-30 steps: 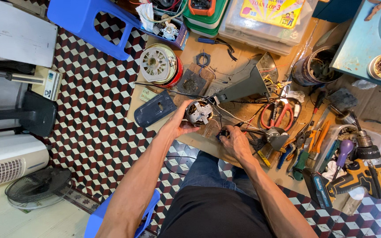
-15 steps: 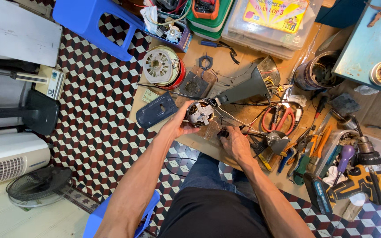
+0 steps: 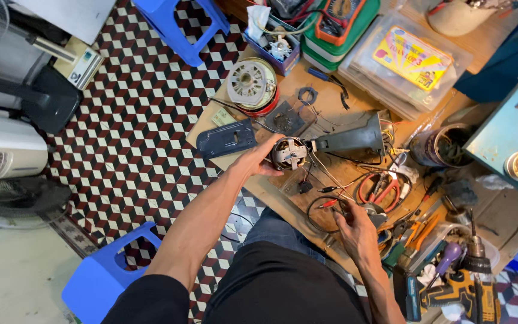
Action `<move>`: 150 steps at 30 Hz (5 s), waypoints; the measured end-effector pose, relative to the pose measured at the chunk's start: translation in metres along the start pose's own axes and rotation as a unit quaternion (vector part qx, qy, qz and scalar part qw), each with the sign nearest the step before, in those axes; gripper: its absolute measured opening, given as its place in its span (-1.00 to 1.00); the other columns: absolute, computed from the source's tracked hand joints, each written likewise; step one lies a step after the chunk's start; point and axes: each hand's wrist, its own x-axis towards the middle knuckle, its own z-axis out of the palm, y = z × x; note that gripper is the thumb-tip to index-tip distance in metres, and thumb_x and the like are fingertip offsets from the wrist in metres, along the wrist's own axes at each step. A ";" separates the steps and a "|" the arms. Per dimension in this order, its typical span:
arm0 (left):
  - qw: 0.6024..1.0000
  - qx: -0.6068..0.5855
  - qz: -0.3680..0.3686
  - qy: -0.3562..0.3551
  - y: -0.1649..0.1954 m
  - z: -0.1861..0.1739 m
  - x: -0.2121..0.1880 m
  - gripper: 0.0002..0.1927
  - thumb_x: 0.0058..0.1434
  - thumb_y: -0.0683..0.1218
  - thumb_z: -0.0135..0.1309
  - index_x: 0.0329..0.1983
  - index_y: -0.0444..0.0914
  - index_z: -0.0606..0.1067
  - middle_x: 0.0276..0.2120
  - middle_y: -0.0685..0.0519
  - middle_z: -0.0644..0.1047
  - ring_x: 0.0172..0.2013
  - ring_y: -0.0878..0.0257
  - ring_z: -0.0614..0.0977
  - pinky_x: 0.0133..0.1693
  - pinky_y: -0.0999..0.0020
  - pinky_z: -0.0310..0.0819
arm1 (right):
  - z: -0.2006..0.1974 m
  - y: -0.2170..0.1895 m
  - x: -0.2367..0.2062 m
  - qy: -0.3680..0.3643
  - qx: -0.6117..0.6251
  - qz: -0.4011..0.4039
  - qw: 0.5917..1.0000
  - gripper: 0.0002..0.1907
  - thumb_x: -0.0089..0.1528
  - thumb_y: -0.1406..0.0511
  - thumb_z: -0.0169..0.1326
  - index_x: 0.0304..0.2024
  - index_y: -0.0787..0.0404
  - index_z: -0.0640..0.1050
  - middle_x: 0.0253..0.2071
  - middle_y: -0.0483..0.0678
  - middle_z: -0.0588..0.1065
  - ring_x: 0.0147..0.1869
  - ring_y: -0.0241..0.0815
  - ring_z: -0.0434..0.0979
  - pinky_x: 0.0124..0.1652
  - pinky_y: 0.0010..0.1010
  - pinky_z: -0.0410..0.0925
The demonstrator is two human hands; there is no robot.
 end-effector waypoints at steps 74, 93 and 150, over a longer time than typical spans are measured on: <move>0.967 -0.170 0.119 -0.150 -0.111 -0.031 0.032 -0.42 0.24 0.19 0.14 0.22 -0.20 0.42 -0.17 0.12 0.51 -0.15 0.32 0.59 -0.03 0.32 0.61 | 0.076 -0.008 0.128 0.095 0.544 0.299 0.778 -0.29 0.16 0.02 0.26 0.20 0.28 0.39 0.12 0.23 0.49 0.19 0.12 0.52 0.17 -0.11 0.43; 0.979 0.007 0.178 -0.094 -0.101 -0.029 0.023 0.03 -0.06 0.17 0.40 0.45 -0.23 0.25 0.14 -0.05 0.53 0.11 0.20 0.56 0.16 0.29 0.40 | 0.072 -0.001 0.089 0.106 0.686 0.204 0.690 -0.55 0.18 0.23 0.26 0.05 0.27 0.48 0.10 0.12 0.52 0.24 0.05 0.53 0.28 -0.07 0.35; 0.966 -0.003 0.249 -0.068 0.052 0.069 -0.132 -0.04 -0.12 0.52 0.18 0.08 -0.31 0.49 -0.18 -0.07 0.58 -0.23 0.20 0.68 -0.33 0.34 0.63 | -0.059 -0.118 0.034 0.159 -0.334 -0.198 0.908 -0.10 0.00 0.09 0.30 0.32 0.30 0.33 0.07 0.16 0.47 0.20 0.08 0.45 0.33 -0.01 0.17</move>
